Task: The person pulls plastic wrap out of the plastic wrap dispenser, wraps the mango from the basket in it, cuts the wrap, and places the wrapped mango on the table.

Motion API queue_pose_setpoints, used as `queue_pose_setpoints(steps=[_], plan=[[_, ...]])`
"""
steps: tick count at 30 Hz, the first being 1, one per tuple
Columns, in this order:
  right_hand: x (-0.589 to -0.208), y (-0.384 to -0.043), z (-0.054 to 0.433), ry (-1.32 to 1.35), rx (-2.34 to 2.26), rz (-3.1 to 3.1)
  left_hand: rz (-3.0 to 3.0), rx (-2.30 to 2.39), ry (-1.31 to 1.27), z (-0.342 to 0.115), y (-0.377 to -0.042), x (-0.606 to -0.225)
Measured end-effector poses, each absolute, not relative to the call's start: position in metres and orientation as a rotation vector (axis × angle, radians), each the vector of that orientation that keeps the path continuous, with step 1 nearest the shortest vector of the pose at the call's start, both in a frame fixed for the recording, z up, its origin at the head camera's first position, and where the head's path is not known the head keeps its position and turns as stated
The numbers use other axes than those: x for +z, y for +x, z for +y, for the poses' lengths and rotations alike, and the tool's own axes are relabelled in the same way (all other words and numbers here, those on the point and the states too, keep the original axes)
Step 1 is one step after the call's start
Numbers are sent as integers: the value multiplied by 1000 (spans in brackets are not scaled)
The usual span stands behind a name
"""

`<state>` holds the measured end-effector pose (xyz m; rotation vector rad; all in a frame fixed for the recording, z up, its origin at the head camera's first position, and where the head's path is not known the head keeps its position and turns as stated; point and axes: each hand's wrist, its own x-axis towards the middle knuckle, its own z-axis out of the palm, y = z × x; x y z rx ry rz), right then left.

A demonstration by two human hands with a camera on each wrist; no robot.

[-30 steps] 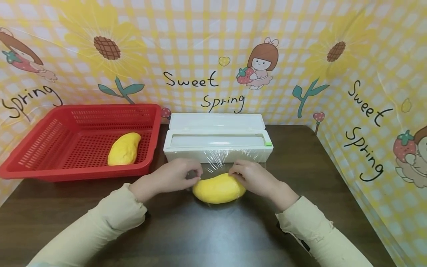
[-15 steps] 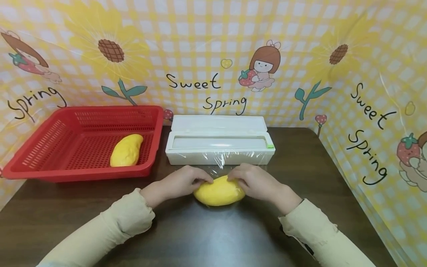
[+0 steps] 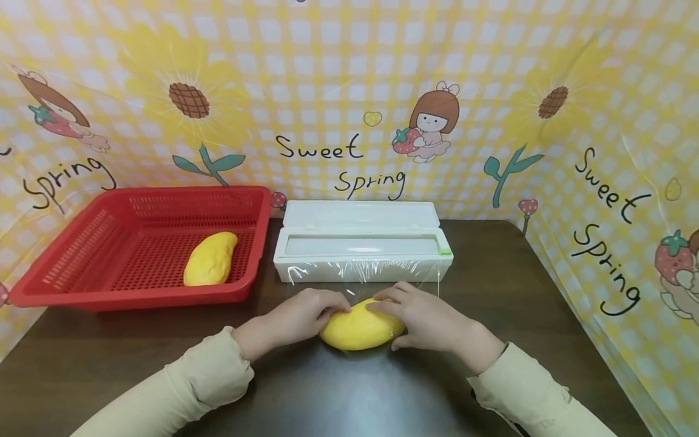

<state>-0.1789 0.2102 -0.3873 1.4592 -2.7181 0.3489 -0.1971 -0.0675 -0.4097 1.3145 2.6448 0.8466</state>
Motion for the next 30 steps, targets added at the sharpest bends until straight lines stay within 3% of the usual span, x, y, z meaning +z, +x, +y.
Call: queue_pose_setpoints(steps=[6, 18, 30], plan=[[-391, -183, 211, 1458, 364, -2657, 2673, 876, 1315, -66, -197, -412], [-389, -187, 214, 1466, 335, -2695, 2563, 815, 1081, -70, -185, -410], [-384, -185, 220, 1448, 355, -2712, 2556, 861, 1249, -69, -186, -403]])
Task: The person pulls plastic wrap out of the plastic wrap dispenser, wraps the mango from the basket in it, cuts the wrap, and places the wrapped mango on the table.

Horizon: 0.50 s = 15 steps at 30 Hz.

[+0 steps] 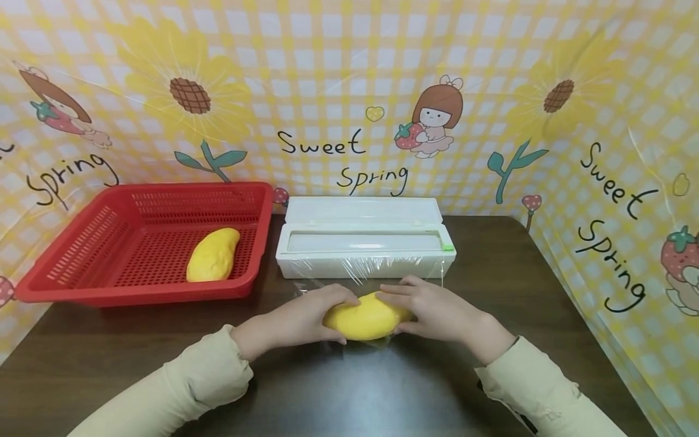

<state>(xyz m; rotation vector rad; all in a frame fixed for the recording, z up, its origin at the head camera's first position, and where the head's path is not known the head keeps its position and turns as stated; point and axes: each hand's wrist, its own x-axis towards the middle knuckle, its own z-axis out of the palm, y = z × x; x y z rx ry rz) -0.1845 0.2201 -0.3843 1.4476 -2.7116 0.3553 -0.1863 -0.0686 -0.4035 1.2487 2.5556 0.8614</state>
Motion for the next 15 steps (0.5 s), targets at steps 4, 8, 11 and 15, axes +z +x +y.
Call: queue_pose_setpoints(steps=[4, 8, 11, 15], plan=[[-380, -184, 223, 1435, 405, -2704, 2474, 958, 1208, -76, -191, -397], [-374, -185, 226, 1421, 523, -2669, 2392, 1075, 1121, -85, -194, -393], [-370, -186, 230, 1398, 615, -2677, 2319, 1170, 1048, -90, -197, -391], [-364, -187, 234, 1339, 714, -2733, 2212, 1300, 990, -92, -200, -388]])
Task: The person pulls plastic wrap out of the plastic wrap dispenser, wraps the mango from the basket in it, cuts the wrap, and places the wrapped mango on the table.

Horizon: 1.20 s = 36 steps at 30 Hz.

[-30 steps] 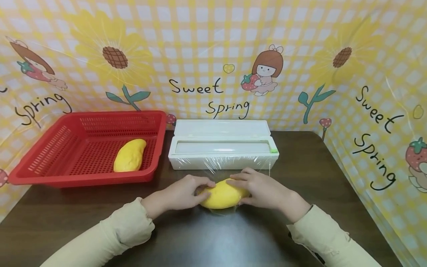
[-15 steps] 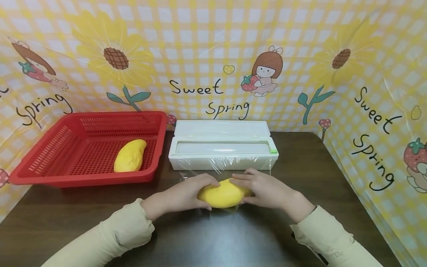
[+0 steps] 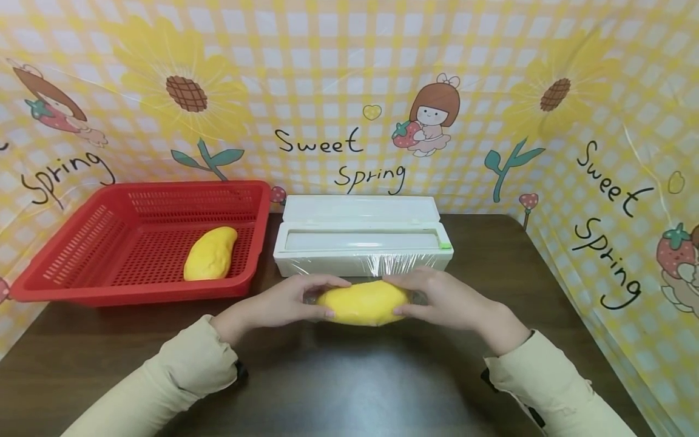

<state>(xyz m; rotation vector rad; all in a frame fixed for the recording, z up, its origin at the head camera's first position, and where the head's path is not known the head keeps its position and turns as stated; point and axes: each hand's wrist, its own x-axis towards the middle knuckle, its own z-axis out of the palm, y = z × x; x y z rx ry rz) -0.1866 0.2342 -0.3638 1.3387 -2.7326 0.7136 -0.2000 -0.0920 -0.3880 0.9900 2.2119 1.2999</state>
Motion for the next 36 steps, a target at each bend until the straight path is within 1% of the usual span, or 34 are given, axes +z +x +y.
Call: queue_pose_setpoints(steps=[6, 13, 17, 25, 32, 36], plan=[[-358, -187, 233, 1260, 823, -2844, 2128, 1387, 971, -91, -199, -385], [-360, -188, 229, 1178, 899, -2902, 2142, 1389, 892, -87, -198, -388], [-361, -189, 226, 1154, 853, -2857, 2201, 1404, 836, -84, -198, -387], [-366, -191, 223, 1189, 569, -2618, 2222, 1521, 799, -80, -200, -385], [-369, -187, 222, 1116, 607, -2674, 2325, 1607, 751, -75, -200, -387], [-372, -186, 218, 1073, 602, -2721, 2422, 1632, 766, -71, -201, -389]])
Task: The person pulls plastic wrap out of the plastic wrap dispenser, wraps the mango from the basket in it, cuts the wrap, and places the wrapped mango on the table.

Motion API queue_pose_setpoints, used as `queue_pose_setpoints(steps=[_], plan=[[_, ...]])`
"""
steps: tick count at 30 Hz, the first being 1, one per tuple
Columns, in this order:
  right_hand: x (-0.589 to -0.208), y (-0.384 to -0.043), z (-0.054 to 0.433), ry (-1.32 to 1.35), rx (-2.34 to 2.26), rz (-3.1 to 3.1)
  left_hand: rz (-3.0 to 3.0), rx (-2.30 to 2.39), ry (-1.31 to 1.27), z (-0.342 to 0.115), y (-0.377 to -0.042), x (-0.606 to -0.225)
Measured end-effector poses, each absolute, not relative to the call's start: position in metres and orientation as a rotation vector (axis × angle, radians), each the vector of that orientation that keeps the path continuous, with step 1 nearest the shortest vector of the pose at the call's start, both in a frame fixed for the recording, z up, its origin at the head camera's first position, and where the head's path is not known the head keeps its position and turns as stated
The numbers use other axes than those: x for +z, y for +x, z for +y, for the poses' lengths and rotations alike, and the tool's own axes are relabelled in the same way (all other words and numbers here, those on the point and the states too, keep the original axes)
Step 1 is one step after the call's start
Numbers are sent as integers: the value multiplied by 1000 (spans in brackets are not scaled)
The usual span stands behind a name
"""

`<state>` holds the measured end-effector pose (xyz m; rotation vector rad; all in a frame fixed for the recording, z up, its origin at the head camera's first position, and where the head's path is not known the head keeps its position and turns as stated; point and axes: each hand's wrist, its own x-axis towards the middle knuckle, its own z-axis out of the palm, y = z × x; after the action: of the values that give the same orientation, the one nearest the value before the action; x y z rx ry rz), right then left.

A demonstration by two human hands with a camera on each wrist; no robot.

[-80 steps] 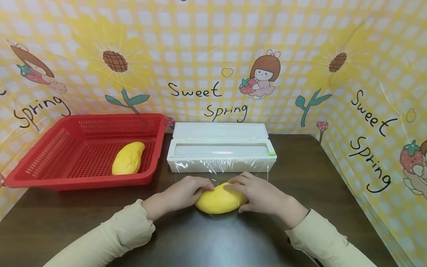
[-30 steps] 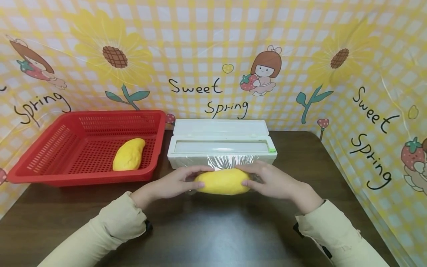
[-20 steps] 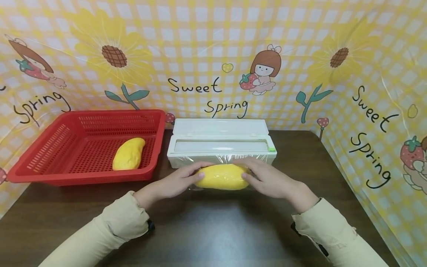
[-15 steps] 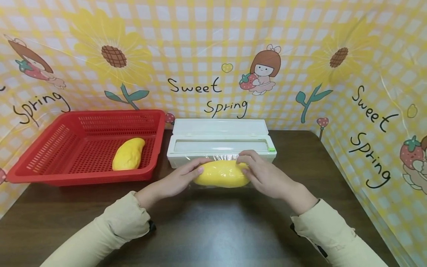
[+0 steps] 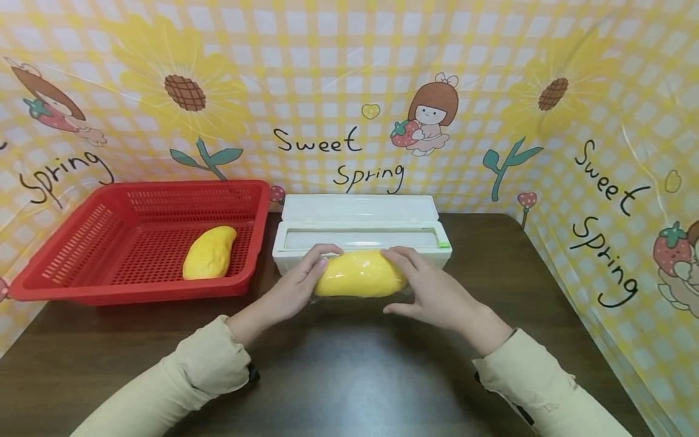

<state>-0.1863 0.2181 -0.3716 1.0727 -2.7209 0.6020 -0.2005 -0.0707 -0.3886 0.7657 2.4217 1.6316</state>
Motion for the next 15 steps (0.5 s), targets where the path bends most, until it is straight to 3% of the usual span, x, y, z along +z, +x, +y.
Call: queue_pose_setpoints(steps=[15], plan=[[-381, -195, 213, 1041, 484, -2620, 2479, 1546, 807, -64, -199, -386]])
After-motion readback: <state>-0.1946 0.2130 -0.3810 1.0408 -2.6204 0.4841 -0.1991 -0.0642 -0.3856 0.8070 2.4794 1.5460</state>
